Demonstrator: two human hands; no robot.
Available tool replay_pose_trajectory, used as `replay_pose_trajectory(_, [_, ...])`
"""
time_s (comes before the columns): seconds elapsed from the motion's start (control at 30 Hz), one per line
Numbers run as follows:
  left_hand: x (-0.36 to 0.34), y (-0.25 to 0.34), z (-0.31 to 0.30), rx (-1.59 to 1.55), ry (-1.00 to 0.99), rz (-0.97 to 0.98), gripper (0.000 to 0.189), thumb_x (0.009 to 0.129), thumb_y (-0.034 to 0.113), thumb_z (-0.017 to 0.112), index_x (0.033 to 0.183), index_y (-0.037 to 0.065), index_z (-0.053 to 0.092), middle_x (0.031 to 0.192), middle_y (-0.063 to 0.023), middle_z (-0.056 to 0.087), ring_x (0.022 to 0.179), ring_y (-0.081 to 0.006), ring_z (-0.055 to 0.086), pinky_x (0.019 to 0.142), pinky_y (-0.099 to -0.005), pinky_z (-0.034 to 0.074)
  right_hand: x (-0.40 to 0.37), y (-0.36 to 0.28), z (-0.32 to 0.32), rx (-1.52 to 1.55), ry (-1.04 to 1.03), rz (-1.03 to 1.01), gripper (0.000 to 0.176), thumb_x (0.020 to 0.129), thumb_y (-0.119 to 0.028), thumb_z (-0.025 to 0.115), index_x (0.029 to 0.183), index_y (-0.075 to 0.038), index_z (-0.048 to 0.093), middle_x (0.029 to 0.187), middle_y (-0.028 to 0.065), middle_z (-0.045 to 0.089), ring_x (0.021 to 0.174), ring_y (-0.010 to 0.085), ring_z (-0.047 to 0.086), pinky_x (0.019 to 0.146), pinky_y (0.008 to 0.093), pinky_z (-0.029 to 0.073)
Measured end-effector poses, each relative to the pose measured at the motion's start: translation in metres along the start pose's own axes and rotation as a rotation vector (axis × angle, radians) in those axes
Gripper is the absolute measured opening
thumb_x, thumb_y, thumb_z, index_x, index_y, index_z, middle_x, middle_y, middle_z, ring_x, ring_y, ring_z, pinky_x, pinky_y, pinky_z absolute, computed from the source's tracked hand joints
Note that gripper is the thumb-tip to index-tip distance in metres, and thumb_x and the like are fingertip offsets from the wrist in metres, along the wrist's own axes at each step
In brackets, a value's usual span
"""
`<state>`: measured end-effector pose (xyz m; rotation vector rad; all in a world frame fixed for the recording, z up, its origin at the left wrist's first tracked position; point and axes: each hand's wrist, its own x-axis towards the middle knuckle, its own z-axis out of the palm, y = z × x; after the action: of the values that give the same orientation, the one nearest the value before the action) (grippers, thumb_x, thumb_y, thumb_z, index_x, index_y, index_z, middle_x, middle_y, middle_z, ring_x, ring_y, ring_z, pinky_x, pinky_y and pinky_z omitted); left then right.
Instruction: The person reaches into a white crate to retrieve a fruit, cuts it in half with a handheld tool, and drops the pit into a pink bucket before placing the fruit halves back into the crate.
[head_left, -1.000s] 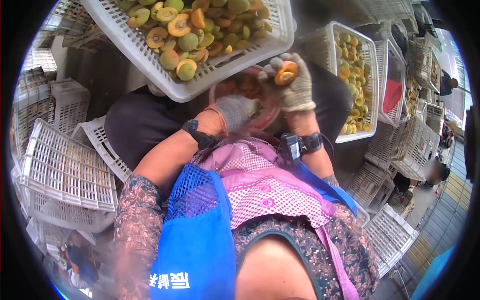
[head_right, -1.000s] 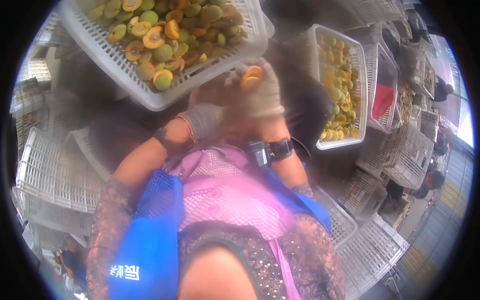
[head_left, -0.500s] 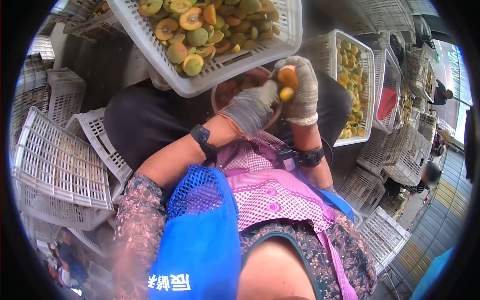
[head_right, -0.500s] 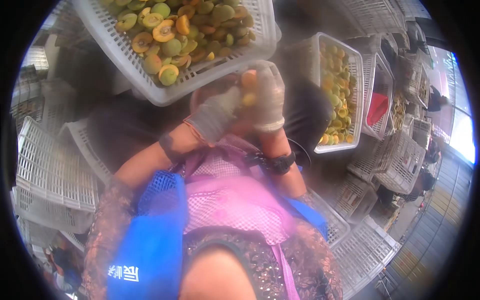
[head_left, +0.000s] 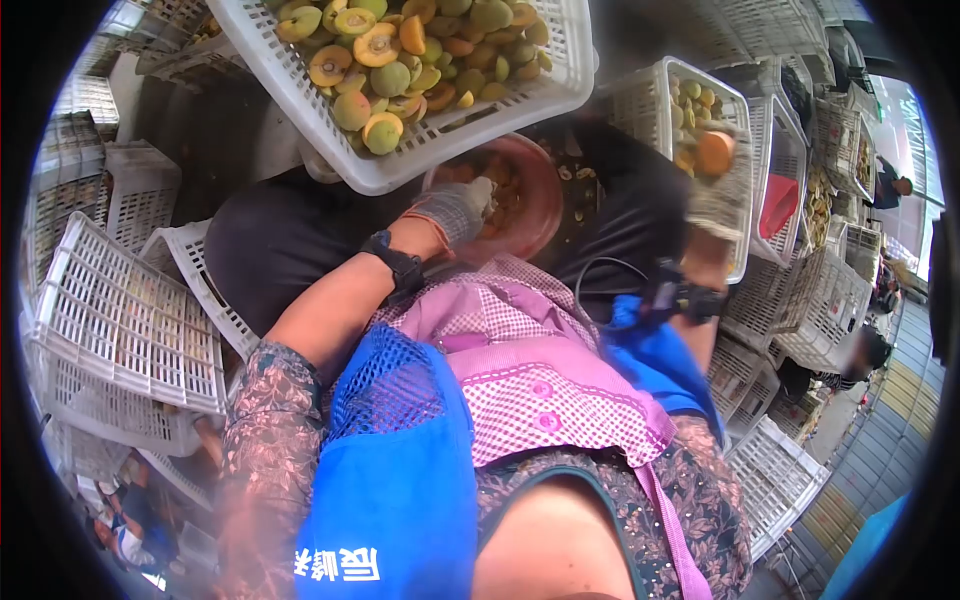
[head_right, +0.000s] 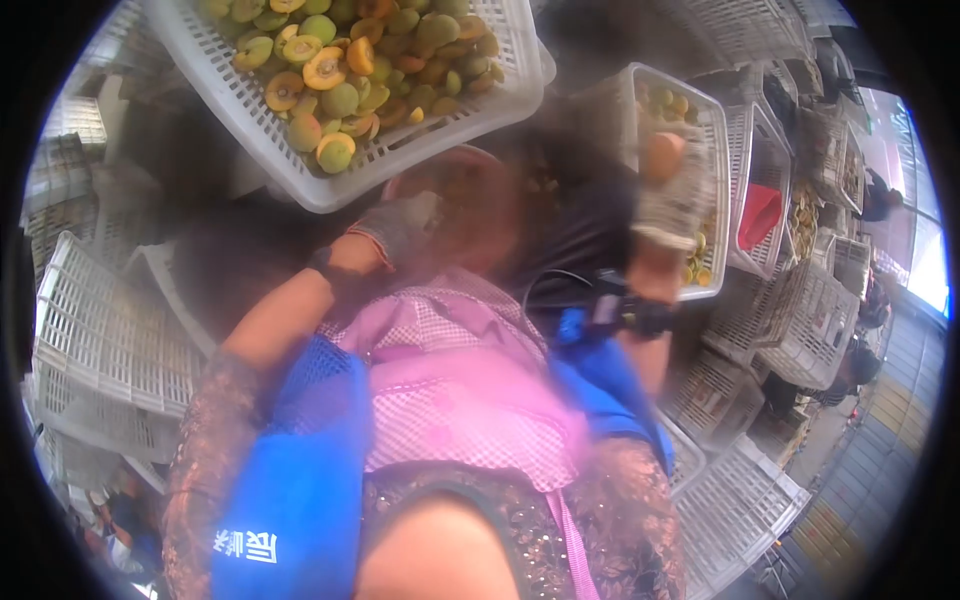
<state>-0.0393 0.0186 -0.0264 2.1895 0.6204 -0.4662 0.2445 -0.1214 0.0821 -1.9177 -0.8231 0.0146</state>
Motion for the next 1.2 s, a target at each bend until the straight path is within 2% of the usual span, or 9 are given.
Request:
replay_pose_trajectory(0.03, [0.004,-0.008,0.013,0.093,0.130,0.117,0.047,0.076,0.034,0.063,0.113,0.006,0.056,0.105,-0.0196,0.063,0.093,-0.0389,0.062,0.080,-0.0422,0.049,0.020,-0.007,-0.025,0.291,0.070,0.180,0.020,0.092,-0.013,0.055,0.109,-0.002,0.056,0.094,0.0089,0.060,0.079,0.0143,0.059,0.071,0.0262,0.051])
replay_pose_trajectory(0.13, [0.023,-0.005,0.022,0.002,0.263,0.134,0.042,0.078,0.030,0.063,0.112,0.007,0.056,0.101,-0.0175,0.065,0.093,-0.0357,0.063,0.079,-0.0404,0.049,0.059,-0.004,-0.055,-0.703,0.208,-0.106,0.026,0.086,-0.010,0.063,0.110,-0.001,0.059,0.103,0.0078,0.062,0.086,0.0115,0.059,0.074,0.0241,0.050])
replay_pose_trajectory(0.2, [0.029,-0.004,0.020,-0.175,0.253,0.042,0.040,0.079,0.029,0.062,0.112,0.008,0.056,0.099,-0.0164,0.066,0.093,-0.0337,0.064,0.079,-0.0399,0.050,0.050,-0.036,-0.020,-0.129,-0.070,0.216,0.024,0.084,-0.009,0.065,0.107,-0.001,0.061,0.105,0.0070,0.062,0.090,0.0131,0.059,0.078,0.0249,0.050])
replay_pose_trajectory(0.27, [0.025,-0.006,0.018,-0.022,0.545,0.376,0.035,0.081,0.027,0.060,0.110,0.009,0.057,0.098,-0.0157,0.066,0.091,-0.0318,0.064,0.076,-0.0395,0.051,0.044,-0.005,0.029,-0.360,-0.443,-0.198,0.025,0.083,-0.009,0.066,0.106,-0.002,0.063,0.104,0.0054,0.062,0.091,0.0127,0.059,0.081,0.0247,0.049])
replay_pose_trajectory(0.33, [0.022,-0.010,0.016,-0.237,0.561,0.348,0.032,0.082,0.026,0.058,0.109,0.008,0.057,0.097,-0.0174,0.066,0.090,-0.0327,0.064,0.076,-0.0400,0.050,0.019,-0.016,0.111,-0.044,-0.538,-0.063,0.022,0.083,-0.007,0.064,0.105,-0.007,0.065,0.100,0.0028,0.064,0.090,0.0116,0.059,0.081,0.0239,0.047])
replay_pose_trajectory(0.5, [0.003,-0.009,-0.016,-0.438,0.540,0.212,0.026,0.087,0.025,0.052,0.102,0.004,0.055,0.089,-0.0249,0.062,0.086,-0.0423,0.060,0.071,-0.0462,0.047,0.001,-0.027,0.236,-0.505,-0.818,-0.557,0.026,0.081,-0.012,0.059,0.107,-0.013,0.063,0.094,0.0134,0.066,0.090,0.0313,0.063,0.078,0.0380,0.050])
replay_pose_trajectory(0.77, [-0.008,-0.005,-0.041,-0.722,0.505,0.193,0.024,0.089,0.025,0.050,0.099,0.003,0.055,0.085,-0.0259,0.061,0.082,-0.0431,0.059,0.070,-0.0493,0.046,0.018,-0.041,0.262,-0.866,-1.280,-0.555,0.031,0.078,-0.022,0.063,0.107,-0.012,0.061,0.093,0.0160,0.065,0.090,0.0329,0.062,0.078,0.0424,0.049])
replay_pose_trajectory(1.07, [-0.002,0.008,-0.057,-0.546,0.655,0.140,0.027,0.086,0.022,0.055,0.102,0.002,0.057,0.089,-0.0258,0.062,0.085,-0.0417,0.059,0.074,-0.0470,0.047,-0.008,-0.030,0.171,0.846,-0.833,0.693,0.050,0.078,0.003,0.062,0.125,-0.003,0.048,0.112,0.0061,0.059,0.102,0.0166,0.057,0.088,0.0308,0.047])
replay_pose_trajectory(1.2, [0.006,0.005,-0.036,-0.455,0.589,0.272,0.032,0.085,0.023,0.054,0.108,0.001,0.058,0.097,-0.0233,0.063,0.091,-0.0413,0.059,0.078,-0.0460,0.048,-0.051,-0.043,0.154,1.182,-0.795,0.907,0.039,0.097,-0.029,0.041,0.122,0.000,0.049,0.109,0.0098,0.060,0.103,0.0203,0.056,0.092,0.0307,0.044])
